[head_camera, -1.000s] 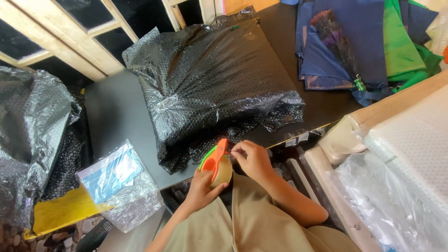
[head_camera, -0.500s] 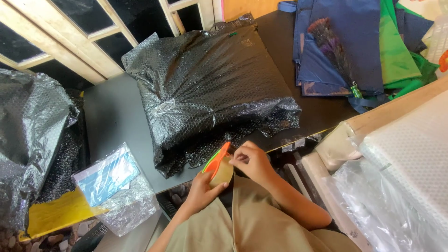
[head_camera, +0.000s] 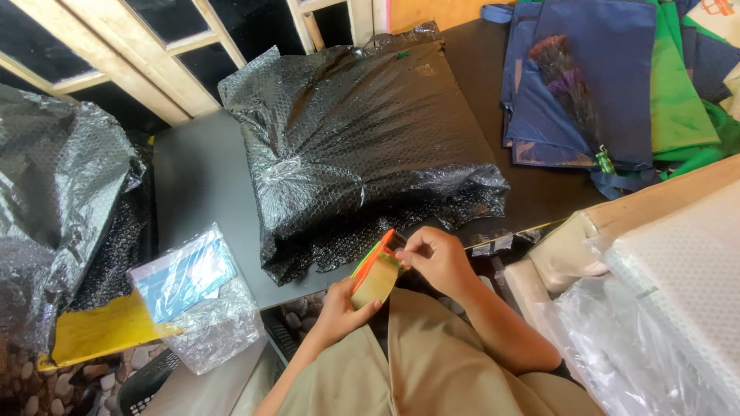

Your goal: Wrapping a green tote bag in black bubble wrap and securing it with tape.

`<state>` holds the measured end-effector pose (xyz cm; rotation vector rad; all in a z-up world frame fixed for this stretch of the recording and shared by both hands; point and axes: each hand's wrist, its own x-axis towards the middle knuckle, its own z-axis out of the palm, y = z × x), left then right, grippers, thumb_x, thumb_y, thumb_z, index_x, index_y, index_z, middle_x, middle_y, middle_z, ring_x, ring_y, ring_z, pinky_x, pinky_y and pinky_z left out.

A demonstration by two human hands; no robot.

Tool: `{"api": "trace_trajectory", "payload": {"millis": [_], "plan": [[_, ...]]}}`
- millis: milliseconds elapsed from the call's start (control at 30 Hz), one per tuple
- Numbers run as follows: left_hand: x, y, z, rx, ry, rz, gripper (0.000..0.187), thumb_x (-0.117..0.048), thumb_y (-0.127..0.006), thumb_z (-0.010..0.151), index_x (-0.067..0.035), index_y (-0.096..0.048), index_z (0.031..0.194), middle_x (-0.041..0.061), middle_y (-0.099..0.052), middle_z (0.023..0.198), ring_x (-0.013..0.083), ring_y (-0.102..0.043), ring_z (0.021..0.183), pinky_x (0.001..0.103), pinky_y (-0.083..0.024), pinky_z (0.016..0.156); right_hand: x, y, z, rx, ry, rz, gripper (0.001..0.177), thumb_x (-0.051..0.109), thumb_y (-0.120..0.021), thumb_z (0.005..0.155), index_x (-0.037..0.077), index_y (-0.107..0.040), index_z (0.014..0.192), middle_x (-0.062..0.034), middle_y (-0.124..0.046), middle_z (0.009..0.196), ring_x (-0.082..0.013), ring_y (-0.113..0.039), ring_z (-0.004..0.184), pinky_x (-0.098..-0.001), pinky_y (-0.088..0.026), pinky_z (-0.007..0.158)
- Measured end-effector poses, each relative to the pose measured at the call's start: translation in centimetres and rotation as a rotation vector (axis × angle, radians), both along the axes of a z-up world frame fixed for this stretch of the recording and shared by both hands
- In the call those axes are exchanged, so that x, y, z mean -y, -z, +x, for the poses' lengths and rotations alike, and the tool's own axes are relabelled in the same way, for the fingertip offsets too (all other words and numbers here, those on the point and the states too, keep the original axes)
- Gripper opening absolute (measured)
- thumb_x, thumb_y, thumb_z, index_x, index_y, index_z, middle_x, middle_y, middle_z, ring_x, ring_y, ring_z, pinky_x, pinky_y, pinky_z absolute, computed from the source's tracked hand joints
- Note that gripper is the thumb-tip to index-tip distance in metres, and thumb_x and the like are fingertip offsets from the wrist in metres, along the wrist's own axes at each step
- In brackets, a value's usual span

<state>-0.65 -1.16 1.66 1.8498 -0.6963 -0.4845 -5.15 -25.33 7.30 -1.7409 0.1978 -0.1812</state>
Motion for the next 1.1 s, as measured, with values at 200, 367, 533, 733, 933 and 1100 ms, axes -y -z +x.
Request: {"api": "trace_trajectory", "payload": {"millis": [200,367,533,733,933,1100], "plan": [[-1.2,2.8,0.0,-0.131,-0.112,-0.032,0.037,-0.042,-0.077,0.085,-0.006,-0.066,0.084,-0.004,-0.056,0.076,0.0078,-0.049,0.071,0.026,-0.037,0.061,2.0,-2.0,0.7,0.141,0.034,-0.192,0.019,0.01,-0.083,0.085,0.013,-0.066,0.077,0.0011,-0.071,0.081,-0.007,-0.06,0.063,-0.0215,-0.046,0.057],[-1.8,2.4,0.0,-0.034,-0.021,-0.175,0.043,-0.047,-0.069,0.089,-0.01,-0.052,0.076,-0.003,-0.044,0.071,0.0109,-0.041,0.063,0.028,-0.029,0.059,3.8,0.2,2.8,-0.11,0.06,0.066,0.019,0.008,-0.082,0.085,0.008,-0.065,0.078,-0.009,-0.076,0.088,-0.0167,-0.077,0.069,-0.0257,-0.062,0.067],[-2.1,1.2,-0.6,-0.106,-0.023,-0.157,0.037,-0.042,-0.076,0.085,-0.006,-0.067,0.089,0.0,-0.057,0.078,0.0109,-0.05,0.068,0.025,-0.036,0.06,4.4,0.6,2.7,-0.087,0.065,0.171,0.016,0.002,-0.081,0.085,0.006,-0.066,0.079,-0.0106,-0.075,0.085,-0.0157,-0.073,0.068,-0.0259,-0.062,0.066],[-2.2,0.8,-0.5,-0.048,0.02,-0.194,0.036,-0.041,-0.073,0.089,-0.007,-0.063,0.081,0.0,-0.054,0.075,0.0121,-0.048,0.066,0.027,-0.035,0.061,5.7,-0.7,3.3,-0.289,0.137,0.064,0.014,0.011,-0.08,0.088,0.009,-0.068,0.083,-0.0084,-0.078,0.088,-0.0151,-0.076,0.072,-0.0243,-0.057,0.063],[-2.9,2.3,-0.7,0.002,0.053,-0.306,0.045,-0.047,-0.077,0.087,-0.008,-0.058,0.073,0.002,-0.055,0.075,0.0145,-0.048,0.068,0.028,-0.038,0.065,4.4,5.2,4.6,-0.554,0.044,0.251,0.014,0.006,-0.076,0.093,0.009,-0.065,0.085,-0.0083,-0.074,0.083,-0.0157,-0.069,0.073,-0.0244,-0.053,0.065],[-2.3,1.5,-1.2,0.177,0.103,-0.311,0.047,-0.037,-0.074,0.091,-0.011,-0.045,0.066,-0.002,-0.037,0.06,0.0135,-0.034,0.055,0.031,-0.037,0.068,1.6,15.8,2.9,-0.589,-0.161,0.669,0.013,0.004,-0.071,0.096,0.001,-0.06,0.09,-0.0091,-0.062,0.073,-0.0179,-0.059,0.057,-0.0289,-0.051,0.054]]}}
